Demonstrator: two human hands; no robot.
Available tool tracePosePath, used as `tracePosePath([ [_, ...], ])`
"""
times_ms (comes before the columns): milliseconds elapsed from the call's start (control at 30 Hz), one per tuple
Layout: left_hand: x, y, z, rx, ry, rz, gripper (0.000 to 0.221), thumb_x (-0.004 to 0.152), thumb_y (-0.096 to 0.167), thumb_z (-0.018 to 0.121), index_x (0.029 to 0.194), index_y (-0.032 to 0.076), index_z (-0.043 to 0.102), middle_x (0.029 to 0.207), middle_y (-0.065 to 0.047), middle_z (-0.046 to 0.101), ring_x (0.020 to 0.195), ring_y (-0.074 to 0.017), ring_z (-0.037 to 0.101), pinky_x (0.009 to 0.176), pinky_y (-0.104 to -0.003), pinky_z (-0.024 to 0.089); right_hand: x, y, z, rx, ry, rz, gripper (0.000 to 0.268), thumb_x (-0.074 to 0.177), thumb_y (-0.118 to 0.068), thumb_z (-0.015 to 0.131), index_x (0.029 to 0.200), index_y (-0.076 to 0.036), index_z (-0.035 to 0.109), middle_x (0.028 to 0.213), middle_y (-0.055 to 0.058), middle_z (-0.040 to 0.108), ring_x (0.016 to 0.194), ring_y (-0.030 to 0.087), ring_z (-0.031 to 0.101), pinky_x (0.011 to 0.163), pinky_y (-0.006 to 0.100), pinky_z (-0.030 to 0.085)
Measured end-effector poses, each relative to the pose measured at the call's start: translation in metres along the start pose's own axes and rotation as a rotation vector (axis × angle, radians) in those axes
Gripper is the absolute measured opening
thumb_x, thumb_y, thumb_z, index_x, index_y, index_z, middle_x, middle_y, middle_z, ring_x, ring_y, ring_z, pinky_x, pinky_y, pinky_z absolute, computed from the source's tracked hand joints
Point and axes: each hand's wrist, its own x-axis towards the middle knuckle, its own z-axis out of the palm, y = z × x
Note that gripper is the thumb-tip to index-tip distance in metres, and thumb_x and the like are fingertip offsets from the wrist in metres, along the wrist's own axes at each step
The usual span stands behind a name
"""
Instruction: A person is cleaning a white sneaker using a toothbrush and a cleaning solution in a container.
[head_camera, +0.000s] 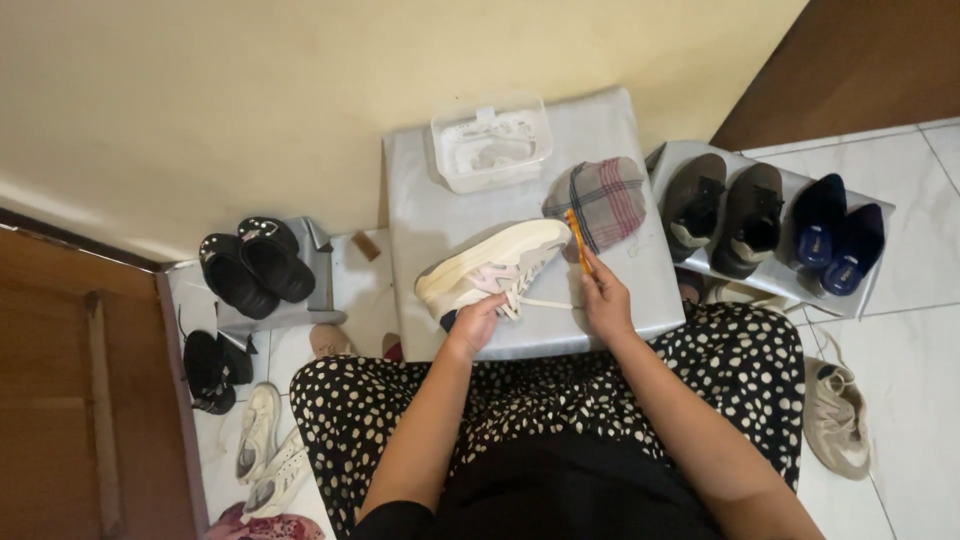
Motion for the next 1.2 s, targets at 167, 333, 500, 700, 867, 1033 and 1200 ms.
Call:
tracePosePath([
  [167,-0.001,0.001,0.003,-0.007,-0.026,0.008,0.040,0.090,0.009,0.072,0.130,0.004,0.066,0.128,-0.002,0.065,0.120,-0.0150,0.058,0.115,-0.037,0.037,0.002,0.007,0.002,-0.020,0.011,-0.010,0.053,0.101,-0.003,0.058,0.148,-0.029,0.059,0.125,0.014,0.070,0.111,0.025,0.067,0.097,0.041,0.055],
  [333,-0.001,-0.001,0.000,-0.016,-0.024,0.010,0.041,0.090,0.009,0.072,0.130,0.005,0.066,0.129,-0.003,0.066,0.120,-0.0153,0.058,0.114,-0.037,0.038,-0.006,-0.010,0.001,-0.022,0.033,-0.032,0.053,0.101,-0.002,0.057,0.148,-0.025,0.058,0.119,0.018,0.071,0.111,0.028,0.067,0.097,0.043,0.055],
  [500,-0.008,0.012,0.010,-0.011,-0.034,-0.017,0.035,0.091,0.008,0.072,0.125,0.004,0.069,0.124,-0.002,0.067,0.117,-0.0144,0.058,0.114,-0.036,0.037,-0.005,-0.012,0.001,-0.014,0.031,-0.001,0.051,0.101,-0.001,0.056,0.146,-0.026,0.060,0.131,0.014,0.068,0.113,0.031,0.066,0.099,0.044,0.053],
  [700,-0.001,-0.006,-0.005,-0.027,-0.020,-0.010,0.030,0.090,0.006,0.071,0.120,0.003,0.072,0.118,-0.003,0.069,0.112,-0.0137,0.058,0.111,-0.034,0.040,-0.003,-0.001,0.004,-0.034,0.044,0.003,0.052,0.102,-0.001,0.058,0.147,-0.027,0.060,0.123,0.011,0.072,0.101,0.022,0.067,0.093,0.041,0.056],
  [867,0.001,-0.009,-0.009,-0.033,-0.034,-0.020,0.033,0.092,0.010,0.070,0.125,0.004,0.070,0.124,-0.003,0.068,0.117,-0.0154,0.059,0.114,-0.036,0.038,-0.006,-0.011,0.002,-0.082,0.036,-0.009,0.052,0.103,-0.003,0.057,0.148,-0.028,0.059,0.107,0.015,0.072,0.094,0.025,0.069,0.089,0.041,0.058],
  [1033,0.009,-0.016,-0.014,-0.035,-0.045,-0.019,0.036,0.093,0.013,0.071,0.128,0.003,0.068,0.127,-0.004,0.068,0.120,-0.0158,0.059,0.115,-0.038,0.036,-0.002,-0.001,0.004,-0.039,0.024,-0.017,0.053,0.102,-0.001,0.057,0.148,-0.027,0.058,0.125,0.014,0.070,0.103,0.022,0.065,0.094,0.041,0.055],
  [1200,0.014,-0.018,-0.019,-0.038,-0.050,-0.039,0.035,0.094,0.015,0.071,0.127,0.005,0.069,0.127,-0.005,0.069,0.122,-0.0163,0.059,0.117,-0.038,0.035,-0.001,0.021,0.006,0.006,0.038,-0.022,0.056,0.104,-0.003,0.056,0.154,-0.026,0.052,0.105,0.011,0.069,0.090,0.018,0.062,0.088,0.038,0.057],
])
